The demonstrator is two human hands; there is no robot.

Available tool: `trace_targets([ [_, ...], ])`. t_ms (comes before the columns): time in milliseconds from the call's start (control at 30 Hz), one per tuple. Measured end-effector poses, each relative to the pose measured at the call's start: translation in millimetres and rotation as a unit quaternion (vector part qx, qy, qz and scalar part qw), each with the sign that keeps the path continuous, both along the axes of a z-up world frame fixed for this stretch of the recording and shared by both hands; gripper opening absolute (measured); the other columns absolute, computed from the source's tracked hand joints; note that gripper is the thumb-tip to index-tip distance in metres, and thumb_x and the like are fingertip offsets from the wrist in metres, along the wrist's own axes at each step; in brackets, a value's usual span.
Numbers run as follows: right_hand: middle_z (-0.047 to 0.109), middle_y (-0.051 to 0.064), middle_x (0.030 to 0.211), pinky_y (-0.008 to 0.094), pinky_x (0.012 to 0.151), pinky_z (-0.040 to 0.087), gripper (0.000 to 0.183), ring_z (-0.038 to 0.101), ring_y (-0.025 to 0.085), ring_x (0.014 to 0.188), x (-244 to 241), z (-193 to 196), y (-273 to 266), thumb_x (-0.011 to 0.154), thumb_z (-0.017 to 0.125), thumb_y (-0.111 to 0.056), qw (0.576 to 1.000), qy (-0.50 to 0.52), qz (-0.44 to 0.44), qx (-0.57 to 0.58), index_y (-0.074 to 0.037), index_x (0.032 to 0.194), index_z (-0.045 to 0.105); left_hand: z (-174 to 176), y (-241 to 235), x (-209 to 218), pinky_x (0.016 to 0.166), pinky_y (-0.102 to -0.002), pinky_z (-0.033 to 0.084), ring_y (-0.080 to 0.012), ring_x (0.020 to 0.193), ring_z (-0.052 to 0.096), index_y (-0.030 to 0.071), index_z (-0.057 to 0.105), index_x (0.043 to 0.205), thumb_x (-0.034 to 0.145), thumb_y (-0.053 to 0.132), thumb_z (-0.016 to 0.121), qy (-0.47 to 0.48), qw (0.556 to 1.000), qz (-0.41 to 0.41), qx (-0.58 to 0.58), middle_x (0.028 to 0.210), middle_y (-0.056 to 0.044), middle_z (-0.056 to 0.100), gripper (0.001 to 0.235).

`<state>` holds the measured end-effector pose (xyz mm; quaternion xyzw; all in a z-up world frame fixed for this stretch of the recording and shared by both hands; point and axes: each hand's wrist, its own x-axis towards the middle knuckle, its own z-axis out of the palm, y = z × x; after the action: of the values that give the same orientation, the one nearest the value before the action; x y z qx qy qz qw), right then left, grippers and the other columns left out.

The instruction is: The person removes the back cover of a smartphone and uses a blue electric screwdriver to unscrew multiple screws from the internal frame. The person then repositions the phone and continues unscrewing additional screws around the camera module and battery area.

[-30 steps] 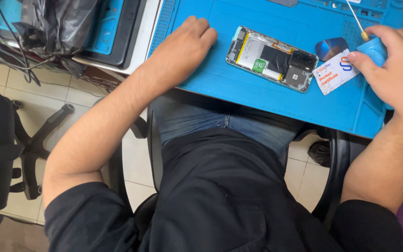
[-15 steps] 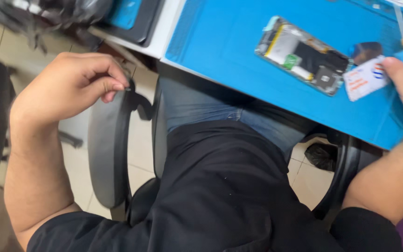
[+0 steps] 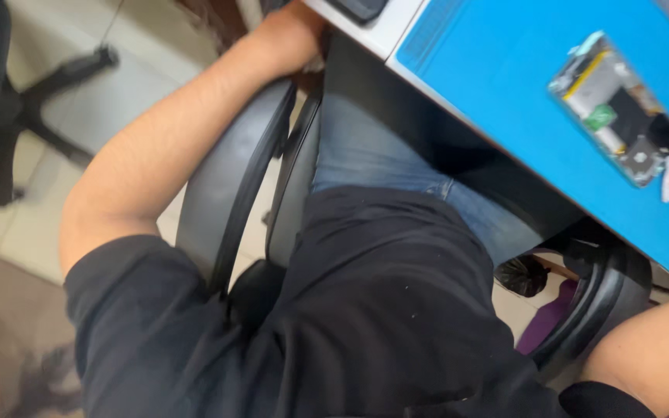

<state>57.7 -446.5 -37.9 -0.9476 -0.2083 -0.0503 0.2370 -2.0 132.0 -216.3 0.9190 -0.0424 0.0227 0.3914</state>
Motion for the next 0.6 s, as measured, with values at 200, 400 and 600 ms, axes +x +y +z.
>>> trace_targets([
  [200,0.068,0.022,0.116,0.041,0.086,0.056,0.041,0.069,0.031,0.099,8.5,20.3,-26.3,0.107,0.073,-0.028,0.996,-0.061,-0.064,-0.008,-0.002,0.136,0.06,9.0,-7.8,84.2,0.073,-0.043,0.056,-0.0299,0.091,0.071,0.003,0.068,0.116,0.089,0.009,0.059,0.002,0.998,-0.04,0.048,0.099,-0.017,0.072,0.029],
  [400,0.07,0.023,0.121,0.048,0.079,0.055,0.044,0.069,0.039,0.091,-9.1,47.8,-26.3,0.101,0.077,-0.027,0.977,-0.085,-0.089,-0.173,-0.002,0.135,0.066,14.3,-42.6,97.7,0.075,-0.043,0.055,-0.0301,0.094,0.07,0.004,0.069,0.117,0.09,0.012,0.059,0.001,0.997,-0.028,0.071,0.101,-0.017,0.071,0.03],
  [600,0.07,0.02,0.096,0.045,0.075,0.054,0.033,0.07,0.034,0.086,-4.7,54.9,-23.8,0.109,0.074,-0.028,0.985,-0.043,-0.055,-0.156,0.0,0.126,0.066,-11.1,-65.2,86.1,0.078,-0.044,0.054,-0.0303,0.096,0.069,0.005,0.069,0.118,0.09,0.015,0.059,0.045,0.994,-0.031,0.091,0.103,-0.017,0.071,0.031],
])
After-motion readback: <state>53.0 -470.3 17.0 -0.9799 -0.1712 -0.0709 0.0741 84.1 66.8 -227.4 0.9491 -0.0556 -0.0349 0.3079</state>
